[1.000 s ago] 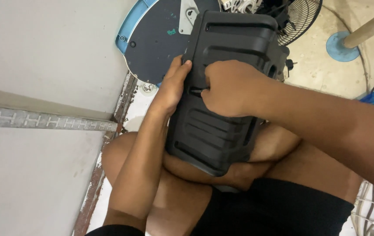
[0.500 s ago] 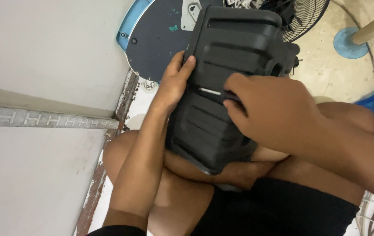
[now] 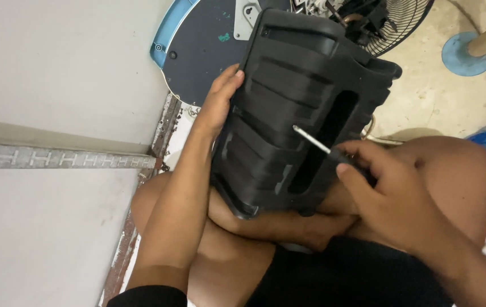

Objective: The person sits on the floor holding a black plastic housing on their lap and uses a screwdriver to unscrew and remove screws from its sides, repositioning the housing repeatedly to reach different screws and working the screws loose by hand.

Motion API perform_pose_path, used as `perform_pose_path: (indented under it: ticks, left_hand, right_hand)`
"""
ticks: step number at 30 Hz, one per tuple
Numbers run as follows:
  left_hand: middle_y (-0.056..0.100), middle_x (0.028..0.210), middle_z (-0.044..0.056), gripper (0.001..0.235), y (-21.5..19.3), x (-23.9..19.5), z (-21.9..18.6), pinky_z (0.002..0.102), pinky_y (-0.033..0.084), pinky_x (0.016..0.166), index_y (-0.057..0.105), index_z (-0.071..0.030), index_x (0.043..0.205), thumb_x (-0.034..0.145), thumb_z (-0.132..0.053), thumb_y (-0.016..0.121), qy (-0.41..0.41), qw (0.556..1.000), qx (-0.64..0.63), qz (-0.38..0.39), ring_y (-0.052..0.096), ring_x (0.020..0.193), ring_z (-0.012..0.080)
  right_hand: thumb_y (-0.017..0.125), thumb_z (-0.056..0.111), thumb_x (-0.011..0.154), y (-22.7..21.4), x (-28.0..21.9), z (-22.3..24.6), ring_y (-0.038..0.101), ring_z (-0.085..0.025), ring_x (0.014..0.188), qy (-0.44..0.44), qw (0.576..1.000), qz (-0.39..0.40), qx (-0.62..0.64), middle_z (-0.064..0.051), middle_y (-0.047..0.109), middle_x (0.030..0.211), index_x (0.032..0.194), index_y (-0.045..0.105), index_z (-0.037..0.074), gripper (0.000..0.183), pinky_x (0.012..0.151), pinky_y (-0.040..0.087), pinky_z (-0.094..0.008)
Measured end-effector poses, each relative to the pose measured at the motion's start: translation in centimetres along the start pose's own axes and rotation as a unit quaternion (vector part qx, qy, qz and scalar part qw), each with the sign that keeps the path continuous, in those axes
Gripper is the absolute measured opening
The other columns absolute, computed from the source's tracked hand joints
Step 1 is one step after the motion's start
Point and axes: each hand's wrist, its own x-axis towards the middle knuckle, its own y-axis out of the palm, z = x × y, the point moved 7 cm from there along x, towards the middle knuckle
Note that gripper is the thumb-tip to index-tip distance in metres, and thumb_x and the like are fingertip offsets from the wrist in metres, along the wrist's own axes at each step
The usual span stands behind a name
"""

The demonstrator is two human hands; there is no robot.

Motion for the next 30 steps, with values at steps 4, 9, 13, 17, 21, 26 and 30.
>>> perform_pose_path:
  ticks: [4, 9, 13, 17, 21, 26, 30]
  left_hand:
    - [0.056, 0.149, 0.016, 0.065, -0.5, 0.4, 0.7, 0.035, 0.031, 0.118, 0.055, 0.004, 0.142, 0.093, -0.039, 0.058, 0.006, 1.000, -0.009, 0.000, 0.047, 0.142, 0.0263]
    - [0.064, 0.137, 0.011, 0.054, 0.4, -0.4, -0.7, 0.033, 0.036, 0.113, 0.060, 0.000, 0.137, 0.096, -0.034, 0.055, 0.013, 0.999, -0.031, 0.028, 0.055, 0.130, 0.0224]
    - [0.058, 0.146, 0.013, 0.060, 0.6, -0.7, -0.8, 0.037, 0.031, 0.117, 0.058, -0.003, 0.140, 0.093, -0.041, 0.056, -0.003, 1.000, 0.006, 0.009, 0.049, 0.139, 0.0260]
    - [0.057, 0.147, 0.016, 0.063, 0.9, -1.0, -0.9, 0.037, 0.031, 0.117, 0.051, 0.002, 0.144, 0.095, -0.037, 0.055, 0.003, 1.000, -0.009, 0.021, 0.049, 0.139, 0.0264]
    - [0.056, 0.148, 0.019, 0.063, 0.9, -1.5, -0.8, 0.037, 0.032, 0.118, 0.047, 0.003, 0.147, 0.097, -0.034, 0.054, -0.007, 0.999, -0.036, 0.023, 0.049, 0.140, 0.0268]
    - [0.056, 0.148, 0.016, 0.060, 1.2, -2.2, -1.9, 0.036, 0.031, 0.118, 0.050, 0.002, 0.145, 0.097, -0.033, 0.053, 0.002, 0.999, -0.031, 0.026, 0.048, 0.140, 0.0253]
    - [0.047, 0.156, 0.024, 0.071, 1.0, -2.1, -1.5, 0.039, 0.027, 0.121, 0.041, 0.006, 0.150, 0.095, -0.036, 0.054, -0.025, 0.999, -0.026, 0.009, 0.041, 0.148, 0.0314]
  right_hand:
    - [0.063, 0.015, 0.088, 0.8, -0.6, -0.7, 0.071, -0.019, 0.065, -0.010, 1.000, 0.000, 0.005, -0.007, 0.081, 0.091, 0.125, 0.071, 0.012, 0.038, 0.059, 0.056, -0.031]
    - [0.068, 0.021, 0.087, 1.1, -1.0, 2.6, 0.072, -0.023, 0.049, -0.162, 0.980, -0.035, -0.114, -0.007, 0.079, 0.075, 0.128, 0.067, 0.013, 0.042, 0.045, 0.052, -0.036]
    - [0.059, 0.031, 0.094, 2.9, -0.7, 5.1, 0.072, -0.031, 0.070, -0.222, 0.938, -0.073, -0.257, -0.007, 0.077, 0.086, 0.130, 0.067, 0.017, 0.039, 0.056, 0.052, -0.044]
    - [0.066, 0.028, 0.095, 4.7, -0.7, 7.8, 0.062, -0.028, 0.054, -0.325, 0.846, -0.210, -0.367, -0.006, 0.063, 0.073, 0.096, 0.063, 0.014, 0.015, 0.049, 0.048, -0.041]
    - [0.064, 0.025, 0.098, 6.1, 0.3, 9.3, 0.060, -0.021, 0.052, -0.345, 0.804, -0.229, -0.428, -0.002, 0.060, 0.069, 0.084, 0.062, 0.017, 0.017, 0.048, 0.047, -0.034]
    - [0.064, 0.022, 0.087, 7.1, 0.7, 10.0, 0.062, -0.020, 0.060, -0.349, 0.772, -0.257, -0.465, -0.003, 0.063, 0.077, 0.097, 0.066, 0.016, 0.012, 0.055, 0.048, -0.033]
    - [0.066, 0.022, 0.084, 7.1, 0.9, 10.2, 0.059, -0.019, 0.055, -0.367, 0.756, -0.272, -0.468, -0.003, 0.062, 0.078, 0.113, 0.074, 0.014, 0.031, 0.052, 0.046, -0.032]
